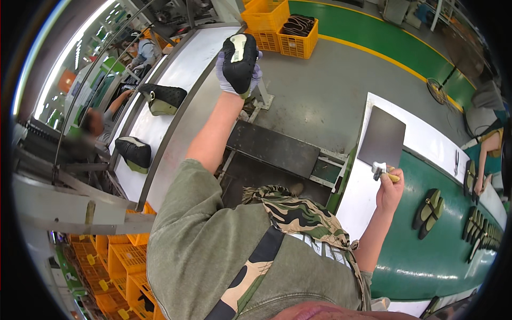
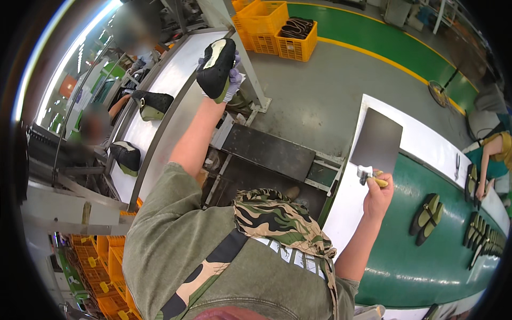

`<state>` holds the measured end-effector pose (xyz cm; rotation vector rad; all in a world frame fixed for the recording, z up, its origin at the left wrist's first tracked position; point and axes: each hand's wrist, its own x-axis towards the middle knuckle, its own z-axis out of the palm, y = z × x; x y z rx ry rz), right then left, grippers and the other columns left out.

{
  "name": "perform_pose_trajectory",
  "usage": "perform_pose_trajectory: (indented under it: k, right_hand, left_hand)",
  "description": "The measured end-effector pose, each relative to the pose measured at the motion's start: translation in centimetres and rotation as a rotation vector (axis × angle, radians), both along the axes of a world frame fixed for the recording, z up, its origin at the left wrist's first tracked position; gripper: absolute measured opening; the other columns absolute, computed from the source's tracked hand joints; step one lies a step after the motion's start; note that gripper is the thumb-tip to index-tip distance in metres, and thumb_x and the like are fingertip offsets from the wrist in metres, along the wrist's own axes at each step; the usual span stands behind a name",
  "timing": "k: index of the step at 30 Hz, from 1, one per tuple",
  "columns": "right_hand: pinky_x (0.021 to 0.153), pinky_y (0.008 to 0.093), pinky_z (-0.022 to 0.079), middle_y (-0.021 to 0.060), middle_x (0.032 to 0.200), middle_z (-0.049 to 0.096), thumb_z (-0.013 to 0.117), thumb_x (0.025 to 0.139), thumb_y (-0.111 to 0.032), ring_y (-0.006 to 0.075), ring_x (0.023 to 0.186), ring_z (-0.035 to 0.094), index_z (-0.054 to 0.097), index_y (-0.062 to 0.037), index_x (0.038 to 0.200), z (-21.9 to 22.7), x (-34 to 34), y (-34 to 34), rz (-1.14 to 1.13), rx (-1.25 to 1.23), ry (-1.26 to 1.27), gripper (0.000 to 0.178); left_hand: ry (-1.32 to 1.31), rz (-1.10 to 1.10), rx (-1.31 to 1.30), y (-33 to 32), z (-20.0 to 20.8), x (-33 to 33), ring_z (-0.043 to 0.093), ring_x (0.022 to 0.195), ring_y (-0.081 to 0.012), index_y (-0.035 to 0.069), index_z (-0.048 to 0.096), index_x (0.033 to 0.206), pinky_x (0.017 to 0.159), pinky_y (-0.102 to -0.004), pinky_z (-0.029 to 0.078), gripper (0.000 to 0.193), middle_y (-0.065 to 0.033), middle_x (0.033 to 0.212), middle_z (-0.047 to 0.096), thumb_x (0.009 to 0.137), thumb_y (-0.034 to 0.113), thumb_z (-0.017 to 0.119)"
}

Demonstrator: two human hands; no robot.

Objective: The recorder applies glue to the bottom of shoe uppers and places them on a conveyor belt.

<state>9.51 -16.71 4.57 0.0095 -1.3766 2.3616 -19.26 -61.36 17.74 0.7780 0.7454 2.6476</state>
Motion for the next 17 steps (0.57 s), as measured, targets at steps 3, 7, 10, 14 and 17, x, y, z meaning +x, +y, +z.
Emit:
perform_pose_trajectory:
  k: [3, 7, 10, 14, 17]
  right_hand:
    - [0.083, 0.0297, 0.046, 0.0094, 0.104, 0.058, 0.068, 0.082, 0.002, 0.0166, 0.090, 0.057, 0.049, -0.0074, 0.091, -0.7, 0.5, 0.2, -0.006, -0.015, -0.002, 0.023]
    - [0.080, 0.0280, 0.047, 0.0070, 0.099, 0.058, 0.067, 0.084, 0.002, 0.0153, 0.087, 0.058, 0.050, -0.0078, 0.092, -2.0, 2.1, 1.0, -0.035, -0.050, -0.038, 0.021]
    - [0.077, 0.0270, 0.048, 0.0051, 0.095, 0.057, 0.066, 0.085, 0.003, 0.0145, 0.085, 0.058, 0.050, -0.0080, 0.092, -2.5, 3.7, 1.8, -0.058, -0.073, -0.044, 0.020]
    - [0.075, 0.0257, 0.049, 0.0034, 0.092, 0.055, 0.065, 0.086, 0.003, 0.0140, 0.084, 0.059, 0.049, -0.0083, 0.092, -2.2, 6.1, 2.3, -0.120, -0.124, -0.055, 0.020]
    - [0.076, 0.0270, 0.049, 0.0036, 0.093, 0.055, 0.064, 0.086, 0.003, 0.0153, 0.086, 0.060, 0.049, -0.0082, 0.092, -2.8, 9.1, 3.3, -0.198, -0.154, -0.054, 0.020]
  left_hand:
    - [-0.054, 0.234, 0.039, -3.5, 1.5, -2.4, 0.063, 0.085, -0.0291, 0.010, 0.056, 0.124, 0.067, -0.0428, 0.054, 0.059, -0.0146, 0.112, 0.064, 0.090, 0.055, 0.042]
    - [-0.227, 0.662, 0.020, -5.3, 7.4, -2.6, 0.062, 0.103, -0.0355, 0.013, 0.061, 0.111, 0.098, -0.0537, 0.045, 0.043, -0.0119, 0.113, 0.065, 0.085, 0.047, 0.056]
    - [-0.367, 0.960, -0.083, -9.9, 11.1, -4.8, 0.066, 0.090, -0.0344, 0.012, 0.063, 0.102, 0.080, -0.0545, 0.053, 0.032, -0.0095, 0.101, 0.069, 0.079, 0.035, 0.064]
    - [-0.491, 1.065, -0.290, -19.2, 12.3, -7.3, 0.067, 0.083, -0.0372, 0.011, 0.064, 0.102, 0.077, -0.0545, 0.054, 0.033, -0.0144, 0.096, 0.069, 0.078, 0.034, 0.067]
    - [-0.560, 1.031, -0.476, -18.2, 12.7, -7.9, 0.066, 0.083, -0.0400, 0.011, 0.064, 0.106, 0.079, -0.0543, 0.054, 0.034, -0.0158, 0.096, 0.069, 0.080, 0.033, 0.065]
